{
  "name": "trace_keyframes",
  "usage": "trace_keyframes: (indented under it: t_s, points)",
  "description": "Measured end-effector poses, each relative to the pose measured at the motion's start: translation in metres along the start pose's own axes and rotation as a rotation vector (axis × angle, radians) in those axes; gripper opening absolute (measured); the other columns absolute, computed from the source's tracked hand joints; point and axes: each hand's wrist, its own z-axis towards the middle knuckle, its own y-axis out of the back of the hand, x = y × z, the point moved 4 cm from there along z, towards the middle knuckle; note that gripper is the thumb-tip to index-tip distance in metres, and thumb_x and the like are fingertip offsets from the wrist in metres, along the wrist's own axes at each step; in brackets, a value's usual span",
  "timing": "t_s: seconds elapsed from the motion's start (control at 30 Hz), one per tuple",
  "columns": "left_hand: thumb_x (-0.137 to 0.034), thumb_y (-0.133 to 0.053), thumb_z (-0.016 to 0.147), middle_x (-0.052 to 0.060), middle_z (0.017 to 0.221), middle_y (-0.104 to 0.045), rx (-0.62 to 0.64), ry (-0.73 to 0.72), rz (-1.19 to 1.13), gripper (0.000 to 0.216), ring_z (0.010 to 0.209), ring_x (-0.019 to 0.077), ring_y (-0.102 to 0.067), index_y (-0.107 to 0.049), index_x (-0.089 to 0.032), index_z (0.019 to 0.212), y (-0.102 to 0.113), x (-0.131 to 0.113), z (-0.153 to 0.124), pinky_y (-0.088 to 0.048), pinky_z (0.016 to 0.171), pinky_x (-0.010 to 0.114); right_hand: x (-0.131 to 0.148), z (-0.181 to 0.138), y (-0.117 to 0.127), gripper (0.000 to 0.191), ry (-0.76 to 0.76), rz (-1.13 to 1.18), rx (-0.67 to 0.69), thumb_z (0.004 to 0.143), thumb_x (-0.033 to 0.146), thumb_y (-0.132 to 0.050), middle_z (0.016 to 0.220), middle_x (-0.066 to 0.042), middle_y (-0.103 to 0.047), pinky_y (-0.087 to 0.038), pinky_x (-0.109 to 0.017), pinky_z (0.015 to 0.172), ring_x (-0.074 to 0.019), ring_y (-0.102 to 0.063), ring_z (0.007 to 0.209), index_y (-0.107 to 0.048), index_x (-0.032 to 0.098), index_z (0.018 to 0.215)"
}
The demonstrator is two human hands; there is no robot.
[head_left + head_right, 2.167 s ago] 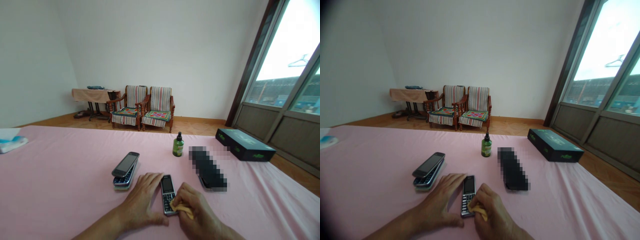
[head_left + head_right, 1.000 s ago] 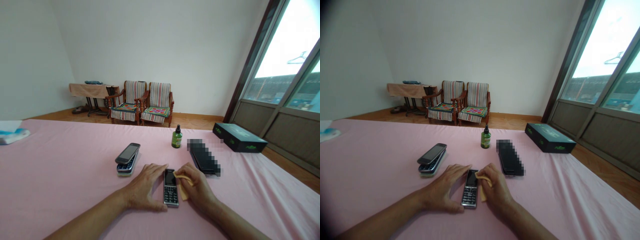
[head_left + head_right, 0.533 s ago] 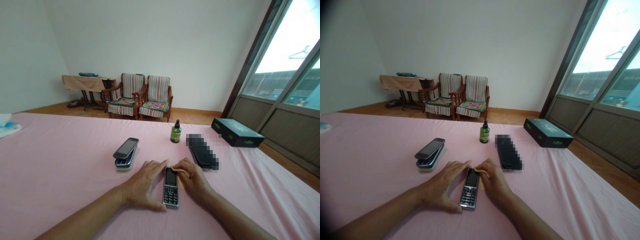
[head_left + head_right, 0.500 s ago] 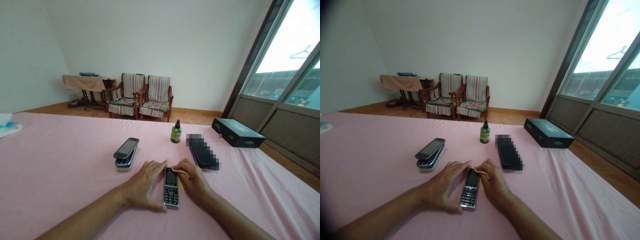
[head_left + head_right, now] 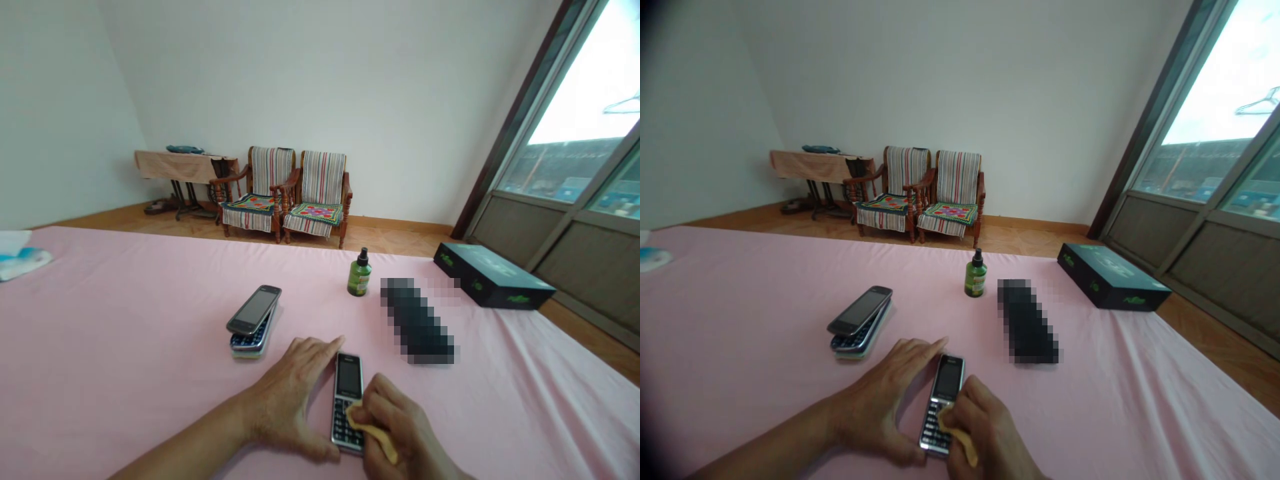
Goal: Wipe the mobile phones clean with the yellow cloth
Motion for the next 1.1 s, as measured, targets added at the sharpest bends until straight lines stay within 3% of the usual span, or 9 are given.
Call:
trace_keyframes:
  t_s: [0.13,0.23,0.3,0.47,0.67,0.83,1.0,1.1]
  points:
    - [-0.053,-0.083,0.052,0.014,0.135,-0.047,0.01,0.015,-0.004,0.123,0.117,0.0377,-0.044,-0.018,-0.02,0.151,-0.001,0.001,0.0,-0.03,0.105,0.054,0.009,0.0,0.001,0.018,0.063,0.128,0.144,0.075,0.005,-0.052,0.082,-0.004,-0.057,-0.042,-0.02,0.056,-0.013,-0.058,0.068,-0.063,0.019,0.079]
    - [-0.053,-0.084,0.053,0.014,0.137,-0.045,0.017,0.018,-0.015,0.125,0.118,0.0375,-0.043,-0.013,-0.022,0.152,-0.002,0.004,-0.001,-0.031,0.105,0.054,0.005,0.021,0.015,0.028,-0.004,0.041,0.01,0.074,0.002,-0.049,0.084,-0.005,-0.058,-0.045,-0.024,0.061,-0.0155,-0.059,0.073,-0.064,0.018,0.091]
    - [-0.052,-0.085,0.054,0.014,0.139,-0.044,0.015,0.02,-0.02,0.129,0.12,0.0372,-0.042,-0.007,-0.024,0.152,-0.003,0.005,-0.002,-0.031,0.105,0.054,-0.004,0.039,0.023,0.03,-0.09,-0.083,-0.099,0.074,-0.002,-0.046,0.08,-0.004,-0.057,-0.045,-0.027,0.067,-0.0163,-0.058,0.075,-0.065,0.018,0.086]
    - [-0.053,-0.085,0.054,0.016,0.148,-0.035,0.011,0.061,-0.005,0.139,0.129,0.0403,-0.035,0.009,-0.024,0.152,-0.005,0.009,-0.003,-0.025,0.108,0.057,-0.022,0.061,0.015,0.026,-0.059,-0.179,-0.031,0.082,0.001,-0.048,0.084,-0.005,-0.056,-0.044,-0.032,0.073,-0.0184,-0.055,0.081,-0.067,0.017,0.09]
    - [-0.053,-0.085,0.054,0.013,0.144,-0.042,0.02,0.02,-0.023,0.142,0.127,0.0389,-0.037,0.016,-0.025,0.15,-0.004,0.006,-0.001,-0.022,0.108,0.057,-0.002,0.036,0.0,0.027,-0.008,-0.187,0.027,0.088,0.004,-0.046,0.09,-0.007,-0.059,-0.043,-0.034,0.075,-0.0202,-0.053,0.086,-0.067,0.019,0.095]
    - [-0.055,-0.086,0.052,0.014,0.143,-0.043,0.024,0.014,0.005,0.141,0.123,0.0388,-0.04,0.01,-0.024,0.151,-0.004,0.004,0.0,-0.026,0.106,0.055,0.019,0.013,-0.005,0.033,0.017,-0.187,0.118,0.086,0.002,-0.044,0.096,-0.008,-0.061,-0.045,-0.034,0.076,-0.0213,-0.054,0.091,-0.067,0.02,0.1]
    - [-0.058,-0.084,0.053,0.017,0.141,-0.044,0.021,0.021,0.024,0.136,0.122,0.0382,-0.041,0.001,-0.02,0.153,-0.003,0.005,0.0,-0.026,0.107,0.054,0.03,0.004,0.0,0.027,-0.047,-0.078,0.234,0.076,0.001,-0.051,0.088,-0.007,-0.062,-0.046,-0.027,0.067,-0.0173,-0.059,0.08,-0.07,0.018,0.085]
    - [-0.059,-0.081,0.057,0.018,0.146,-0.038,0.03,0.005,0.028,0.129,0.127,0.0388,-0.038,-0.003,-0.021,0.153,-0.002,0.003,0.0,-0.024,0.108,0.055,0.026,0.008,0.013,0.026,-0.219,0.009,0.09,0.074,0.005,-0.051,0.081,-0.005,-0.063,-0.045,-0.026,0.064,-0.0163,-0.061,0.074,-0.072,0.019,0.08]
